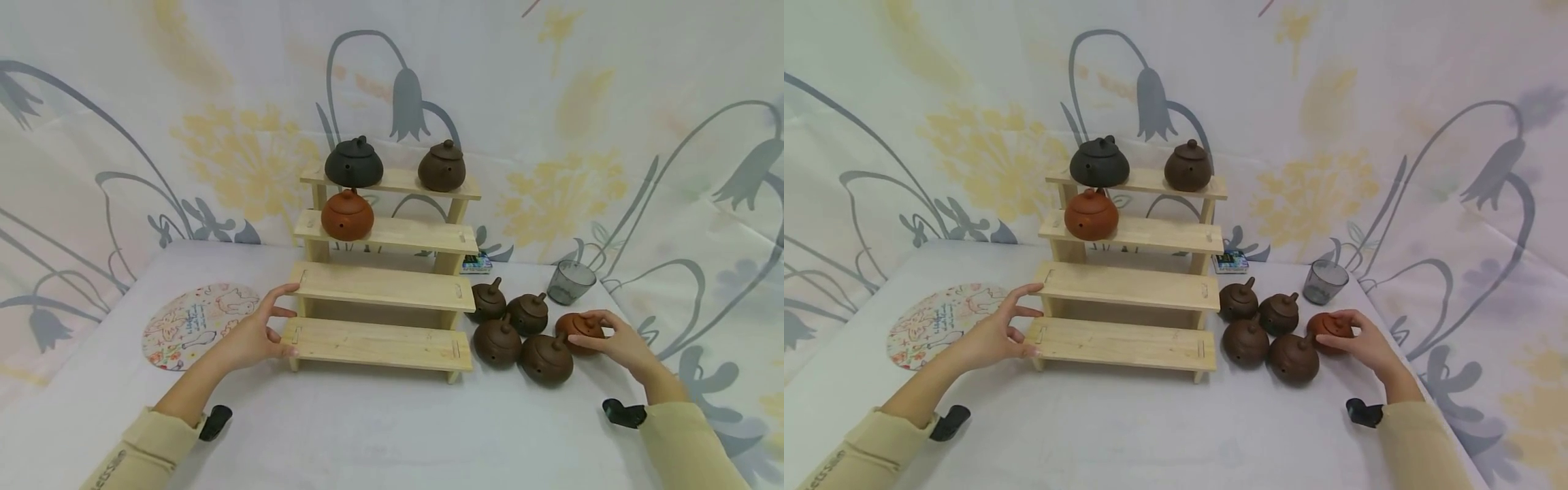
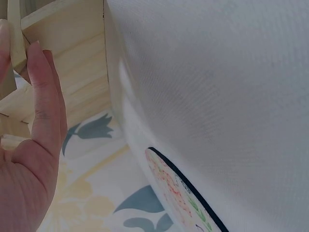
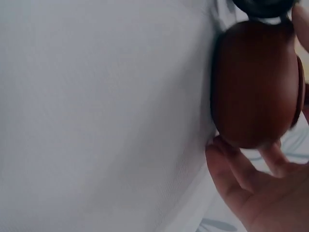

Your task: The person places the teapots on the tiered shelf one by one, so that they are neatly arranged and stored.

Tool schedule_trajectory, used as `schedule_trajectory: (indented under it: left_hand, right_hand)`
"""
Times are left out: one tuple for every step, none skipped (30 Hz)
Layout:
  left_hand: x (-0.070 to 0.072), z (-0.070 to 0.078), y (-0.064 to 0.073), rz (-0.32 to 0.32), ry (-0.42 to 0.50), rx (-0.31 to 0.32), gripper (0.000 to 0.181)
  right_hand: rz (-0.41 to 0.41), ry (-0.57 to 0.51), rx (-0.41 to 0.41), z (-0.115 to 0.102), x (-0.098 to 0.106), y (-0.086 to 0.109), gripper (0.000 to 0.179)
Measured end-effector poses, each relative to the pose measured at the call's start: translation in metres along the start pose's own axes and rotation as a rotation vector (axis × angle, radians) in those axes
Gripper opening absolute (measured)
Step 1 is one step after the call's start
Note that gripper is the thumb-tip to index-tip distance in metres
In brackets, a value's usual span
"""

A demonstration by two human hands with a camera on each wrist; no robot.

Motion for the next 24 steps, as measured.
schedule_trajectory:
  left_hand:
    - [0.000, 0.000, 0.000, 0.000, -0.001, -0.003, 0.102]
    - [0.000, 0.000, 0.000, 0.000, -0.003, -0.010, 0.102]
    - [-0.001, 0.000, 0.000, 0.002, -0.004, -0.009, 0.102]
    - [0.000, 0.000, 0.000, 0.003, -0.004, -0.012, 0.102]
    - [0.000, 0.000, 0.000, 0.005, -0.004, -0.015, 0.102]
    - [0.000, 0.000, 0.000, 0.006, -0.005, -0.018, 0.102]
    - [0.000, 0.001, 0.000, 0.006, -0.004, -0.020, 0.102]
    - [0.000, 0.001, 0.000, 0.006, -0.001, -0.020, 0.102]
    - [0.000, 0.000, 0.000, 0.005, 0.002, -0.018, 0.102]
    - [0.000, 0.001, 0.000, 0.004, 0.006, -0.021, 0.103]
    - [0.000, 0.002, 0.001, 0.003, 0.010, -0.024, 0.103]
    - [-0.001, 0.002, 0.001, 0.000, 0.015, -0.028, 0.103]
    - [-0.001, 0.002, 0.001, -0.002, 0.018, -0.030, 0.103]
    - [-0.001, 0.003, 0.001, -0.002, 0.021, -0.031, 0.104]
    - [-0.001, 0.003, 0.001, -0.002, 0.021, -0.028, 0.104]
    - [-0.001, 0.003, 0.001, -0.002, 0.022, -0.025, 0.104]
    - [-0.001, 0.002, 0.001, -0.002, 0.021, -0.024, 0.104]
    - [-0.001, 0.002, 0.001, -0.002, 0.021, -0.023, 0.105]
    - [-0.001, 0.002, 0.001, -0.001, 0.020, -0.022, 0.105]
    - [-0.001, 0.002, 0.001, -0.001, 0.020, -0.022, 0.105]
    - [-0.001, 0.002, 0.001, -0.001, 0.019, -0.023, 0.105]
    - [-0.001, 0.003, 0.001, -0.002, 0.019, -0.025, 0.105]
    - [-0.001, 0.003, 0.001, -0.001, 0.019, -0.028, 0.105]
    - [0.000, 0.003, 0.001, 0.000, 0.017, -0.030, 0.105]
  right_hand:
    - [0.007, -0.005, 0.003, 0.000, -0.001, -0.001, 0.062]
    - [0.012, -0.010, 0.006, 0.000, -0.002, -0.001, 0.062]
    - [0.014, -0.017, 0.008, -0.001, -0.003, -0.002, 0.063]
    - [0.022, -0.020, 0.007, -0.001, -0.004, -0.002, 0.064]
    - [0.027, -0.020, 0.006, -0.001, -0.004, -0.002, 0.064]
    - [0.030, -0.019, 0.000, 0.000, -0.003, -0.002, 0.064]
    - [0.034, -0.012, -0.007, 0.000, -0.003, -0.002, 0.064]
    - [0.035, -0.019, -0.014, 0.000, -0.002, -0.001, 0.064]
    - [0.037, -0.035, -0.020, 0.001, -0.001, 0.000, 0.063]
    - [0.042, -0.055, -0.022, 0.000, 0.000, 0.001, 0.062]
    - [0.047, -0.087, -0.025, 0.000, 0.001, 0.002, 0.058]
    - [0.056, -0.121, -0.024, -0.001, 0.003, 0.003, 0.054]
    - [0.070, -0.152, -0.021, -0.003, 0.005, 0.004, 0.049]
    - [0.080, -0.187, -0.015, -0.006, 0.006, 0.005, 0.043]
    - [0.093, -0.209, -0.006, -0.010, 0.008, 0.006, 0.040]
    - [0.104, -0.225, 0.006, -0.014, 0.009, 0.007, 0.038]
    - [0.116, -0.228, 0.017, -0.018, 0.011, 0.009, 0.036]
    - [0.126, -0.223, 0.032, -0.024, 0.012, 0.010, 0.036]
    - [0.134, -0.214, 0.047, -0.029, 0.013, 0.011, 0.037]
    - [0.139, -0.203, 0.061, -0.035, 0.014, 0.012, 0.037]
    - [0.142, -0.193, 0.076, -0.041, 0.015, 0.013, 0.039]
    - [0.146, -0.185, 0.087, -0.047, 0.016, 0.014, 0.039]
    - [0.150, -0.176, 0.097, -0.052, 0.016, 0.014, 0.039]
    - [0.152, -0.174, 0.105, -0.057, 0.016, 0.014, 0.041]
Point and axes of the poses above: each hand's wrist, its own y-axis away from the middle knuckle, its own x-axis out of the back of the hand, z = x × y, the point moved 9 cm from there along -y, towards the middle knuckle, and after that the axes turned 12 degrees about -y, right-handed, at the moved point
